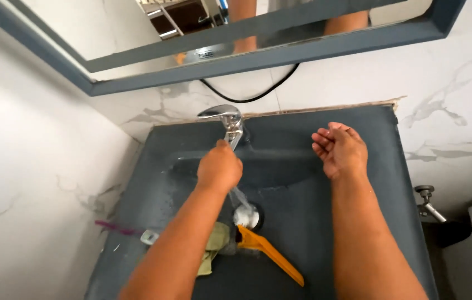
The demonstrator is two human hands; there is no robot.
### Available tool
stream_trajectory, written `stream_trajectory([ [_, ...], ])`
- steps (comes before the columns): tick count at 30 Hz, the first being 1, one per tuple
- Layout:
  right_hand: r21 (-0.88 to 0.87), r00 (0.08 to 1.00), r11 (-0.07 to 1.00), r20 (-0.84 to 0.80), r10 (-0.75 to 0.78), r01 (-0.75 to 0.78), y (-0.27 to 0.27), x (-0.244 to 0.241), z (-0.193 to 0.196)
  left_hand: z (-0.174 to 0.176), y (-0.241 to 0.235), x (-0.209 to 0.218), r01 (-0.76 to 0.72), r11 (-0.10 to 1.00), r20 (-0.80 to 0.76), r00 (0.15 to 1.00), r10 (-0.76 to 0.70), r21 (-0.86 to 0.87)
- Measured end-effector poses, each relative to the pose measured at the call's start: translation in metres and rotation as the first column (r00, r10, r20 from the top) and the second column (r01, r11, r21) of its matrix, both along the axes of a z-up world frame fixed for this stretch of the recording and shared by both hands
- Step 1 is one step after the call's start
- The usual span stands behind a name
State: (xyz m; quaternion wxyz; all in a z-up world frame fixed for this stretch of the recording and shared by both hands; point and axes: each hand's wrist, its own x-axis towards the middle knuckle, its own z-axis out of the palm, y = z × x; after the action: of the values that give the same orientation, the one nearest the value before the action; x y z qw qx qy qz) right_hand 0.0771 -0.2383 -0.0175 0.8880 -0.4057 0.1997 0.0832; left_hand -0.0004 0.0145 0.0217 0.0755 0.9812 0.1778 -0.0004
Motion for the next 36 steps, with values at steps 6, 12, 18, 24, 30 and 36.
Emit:
stream_trajectory([
  [6,-0.003,1.0,1.0,-0.021,-0.004,0.004,0.0,0.003,0.003,0.046,0.007,-0.016,0.196,0.977,-0.117,0.972,-0.204,-0.078],
  [12,-0.021,1.0,1.0,-0.024,-0.008,0.007,0.004,0.004,0.004,0.018,-0.023,0.006,-0.104,0.995,-0.015,0.994,0.104,-0.005],
  [18,-0.033,1.0,0.999,-0.004,-0.006,0.006,0.002,-0.003,0.012,0.035,0.006,-0.009,0.091,0.99,-0.077,0.992,-0.1,-0.108],
  [24,-0.026,1.0,1.0,-0.012,-0.006,0.006,0.003,0.011,-0.002,0.026,-0.021,0.004,-0.027,0.998,-0.047,0.999,0.025,-0.052],
  [30,-0.033,1.0,0.999,-0.001,0.001,-0.001,0.003,0.003,0.001,0.019,0.005,-0.009,0.046,0.994,-0.006,0.999,-0.047,-0.103],
  [36,-0.05,1.0,0.999,-0.027,-0.007,0.005,0.006,0.006,0.007,0.048,-0.01,-0.013,0.048,0.992,-0.115,0.991,-0.062,-0.113],
])
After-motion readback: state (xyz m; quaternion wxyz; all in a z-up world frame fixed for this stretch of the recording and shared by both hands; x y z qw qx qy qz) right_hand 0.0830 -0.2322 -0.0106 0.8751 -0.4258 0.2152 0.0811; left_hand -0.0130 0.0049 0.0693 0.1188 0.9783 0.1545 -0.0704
